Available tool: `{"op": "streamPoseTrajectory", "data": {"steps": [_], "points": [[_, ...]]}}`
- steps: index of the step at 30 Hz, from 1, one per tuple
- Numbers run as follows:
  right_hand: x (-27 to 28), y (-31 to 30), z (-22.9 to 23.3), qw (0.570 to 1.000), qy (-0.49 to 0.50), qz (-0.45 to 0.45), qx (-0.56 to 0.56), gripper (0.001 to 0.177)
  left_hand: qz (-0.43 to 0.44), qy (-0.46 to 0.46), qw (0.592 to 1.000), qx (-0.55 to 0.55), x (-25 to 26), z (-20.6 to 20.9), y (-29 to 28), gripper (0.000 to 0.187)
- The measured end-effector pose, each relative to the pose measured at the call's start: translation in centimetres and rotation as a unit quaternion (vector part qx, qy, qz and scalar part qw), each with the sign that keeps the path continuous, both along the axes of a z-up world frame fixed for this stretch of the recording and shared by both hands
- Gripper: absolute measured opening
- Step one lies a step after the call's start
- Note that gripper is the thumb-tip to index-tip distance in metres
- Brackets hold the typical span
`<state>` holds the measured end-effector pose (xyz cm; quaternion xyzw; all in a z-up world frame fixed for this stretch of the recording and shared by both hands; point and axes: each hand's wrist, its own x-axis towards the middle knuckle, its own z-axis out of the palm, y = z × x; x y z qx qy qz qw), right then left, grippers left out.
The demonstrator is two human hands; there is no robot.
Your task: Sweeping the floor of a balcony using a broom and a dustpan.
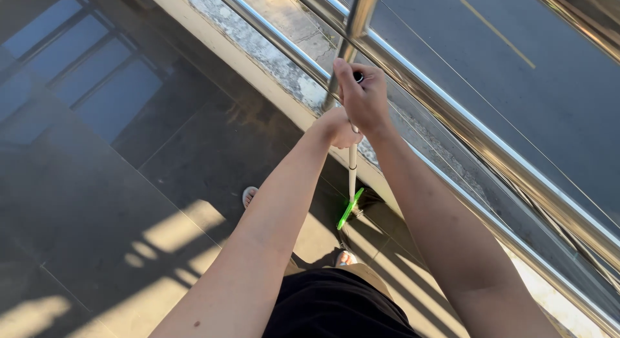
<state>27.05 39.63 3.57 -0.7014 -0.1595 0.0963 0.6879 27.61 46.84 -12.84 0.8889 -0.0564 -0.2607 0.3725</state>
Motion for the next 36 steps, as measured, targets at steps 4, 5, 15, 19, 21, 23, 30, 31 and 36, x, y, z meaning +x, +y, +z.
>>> {"op": "streamPoseTrajectory", "data": {"steps": [4, 5, 15, 19, 21, 23, 30, 31, 36], "points": [[2.7, 10.2, -0.2, 1.000, -0.017, 0.011, 0.005, 0.049, 0.010, -0.034, 0.999, 0.011, 2.4, 2.8, 9.7, 0.018], [3.5, 12.6, 0.0, 0.999, -0.026, 0.010, 0.024, 0.048, 0.013, -0.048, 0.999, 0.016, 3.2, 3.7, 12.2, 0.018], [9.9, 27.2, 1.8, 0.991, -0.100, -0.023, 0.086, 0.053, 0.022, -0.171, 0.982, 0.083, 9.2, 8.1, 30.4, 0.020], [10.4, 28.9, 2.5, 0.990, -0.105, -0.021, 0.092, 0.054, 0.039, -0.162, 0.980, 0.111, 8.9, 12.2, 32.0, 0.018], [10.2, 29.1, 3.2, 0.993, -0.088, -0.027, 0.077, 0.055, 0.055, -0.126, 0.982, 0.128, 8.9, 14.0, 32.4, 0.015], [10.1, 28.6, 4.4, 0.992, -0.107, -0.020, 0.068, 0.055, 0.034, -0.130, 0.982, 0.134, 9.2, 14.4, 32.6, 0.014], [11.8, 25.0, 9.1, 0.982, -0.185, -0.010, 0.048, 0.055, -0.019, -0.064, 0.998, 0.019, 8.9, 20.3, 29.9, 0.011], [11.8, 24.4, 9.6, 0.981, -0.187, -0.006, 0.052, 0.055, -0.014, -0.066, 0.997, 0.022, 8.8, 20.8, 29.1, 0.011], [11.8, 21.0, 10.1, 0.985, -0.172, -0.034, -0.007, 0.053, 0.008, 0.001, 0.998, -0.060, 8.9, 20.0, 24.8, 0.010]]}}
